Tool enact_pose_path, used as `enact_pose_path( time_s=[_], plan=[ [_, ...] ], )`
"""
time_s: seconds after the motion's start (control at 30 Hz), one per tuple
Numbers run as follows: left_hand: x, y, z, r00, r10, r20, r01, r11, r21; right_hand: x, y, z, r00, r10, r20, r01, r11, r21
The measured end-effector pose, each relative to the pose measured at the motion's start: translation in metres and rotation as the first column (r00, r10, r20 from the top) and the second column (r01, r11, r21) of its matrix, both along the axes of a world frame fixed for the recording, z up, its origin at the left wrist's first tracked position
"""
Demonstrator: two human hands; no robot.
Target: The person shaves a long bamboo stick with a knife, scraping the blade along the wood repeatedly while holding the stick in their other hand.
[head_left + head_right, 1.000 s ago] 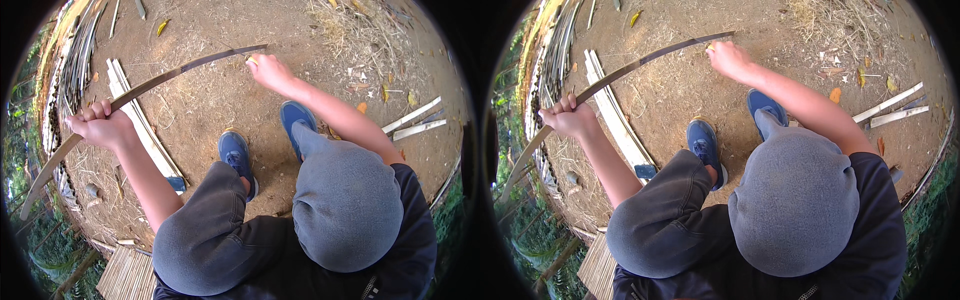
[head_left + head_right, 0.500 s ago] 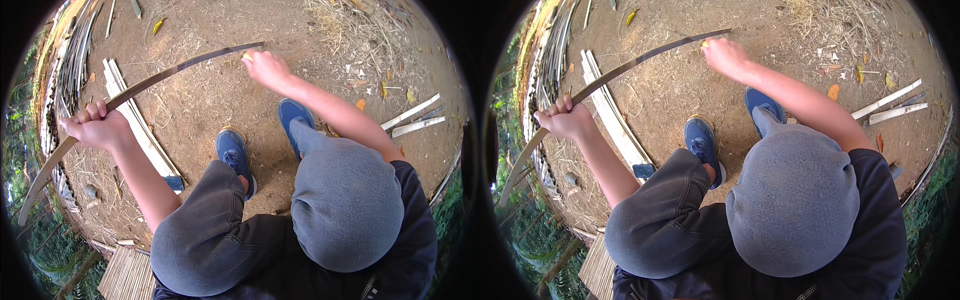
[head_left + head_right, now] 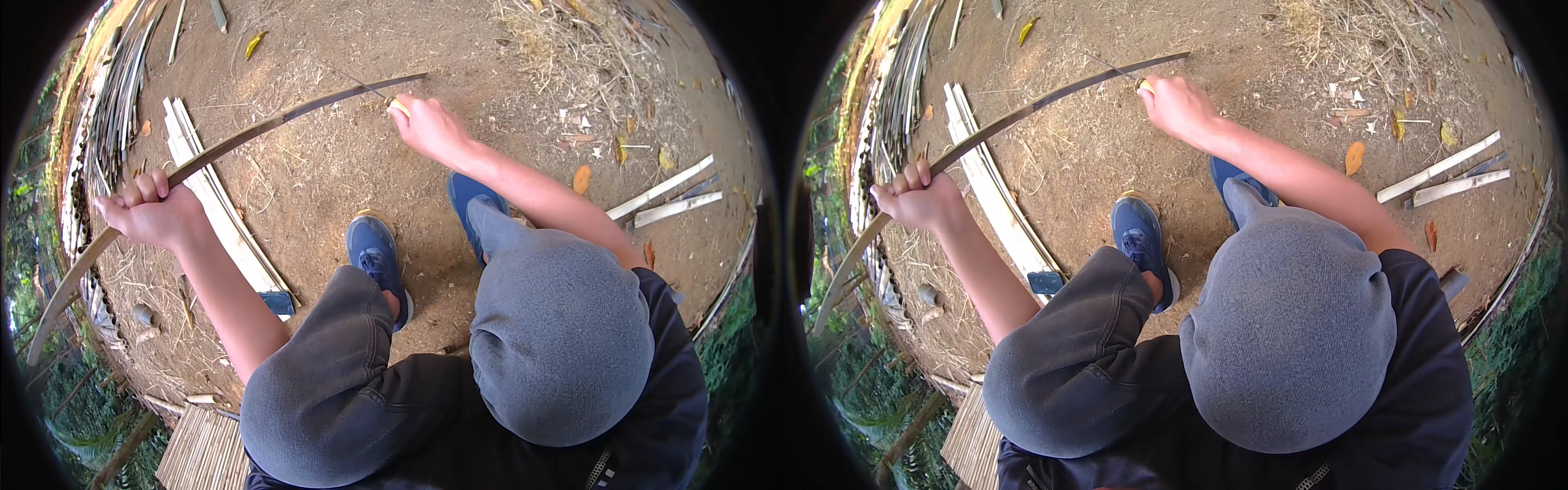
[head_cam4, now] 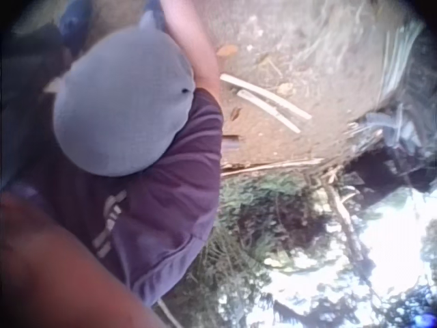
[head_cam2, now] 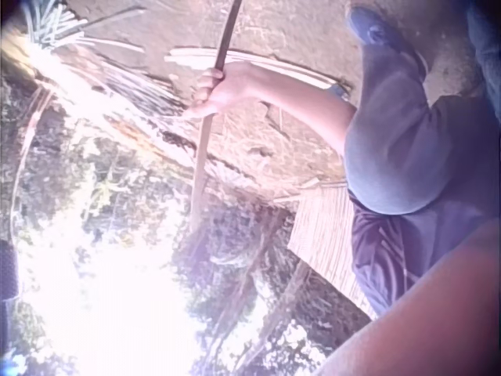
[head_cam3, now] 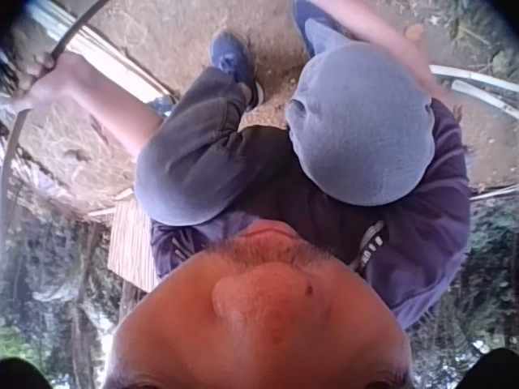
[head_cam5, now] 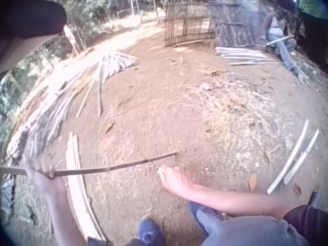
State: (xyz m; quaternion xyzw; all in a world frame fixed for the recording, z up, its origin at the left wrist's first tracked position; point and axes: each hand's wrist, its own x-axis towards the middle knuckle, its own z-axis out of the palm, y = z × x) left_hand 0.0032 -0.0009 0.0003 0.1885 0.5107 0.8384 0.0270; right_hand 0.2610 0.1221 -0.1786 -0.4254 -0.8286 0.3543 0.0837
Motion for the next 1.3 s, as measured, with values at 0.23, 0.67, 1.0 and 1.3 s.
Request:
enact_pose_path(
  time_s=[0.23, 0.67, 1.0, 1.3],
  plan=[
    [-0.015, -0.003, -0.008, 0.993, 0.049, 0.109, -0.051, 0.999, 0.014, 0.002, 0.028, -0.018, 0.990, -0.011, 0.140, 0.027, 0.993, -0.113],
    [-0.007, 0.007, -0.005, 0.997, -0.020, 0.071, 0.019, 1.000, 0.012, 0.031, 0.074, -0.075, 0.939, -0.130, 0.318, 0.148, 0.988, -0.033],
    [-0.015, -0.001, -0.005, 0.997, -0.062, 0.035, 0.061, 0.998, 0.019, 0.036, 0.069, -0.082, 0.962, -0.092, 0.257, 0.137, 0.978, -0.160],
    [-0.010, -0.002, -0.004, 0.999, -0.022, 0.045, 0.022, 1.000, 0.008, 0.024, 0.052, -0.059, 0.976, -0.082, 0.201, 0.091, 0.995, -0.035]
  ],
)
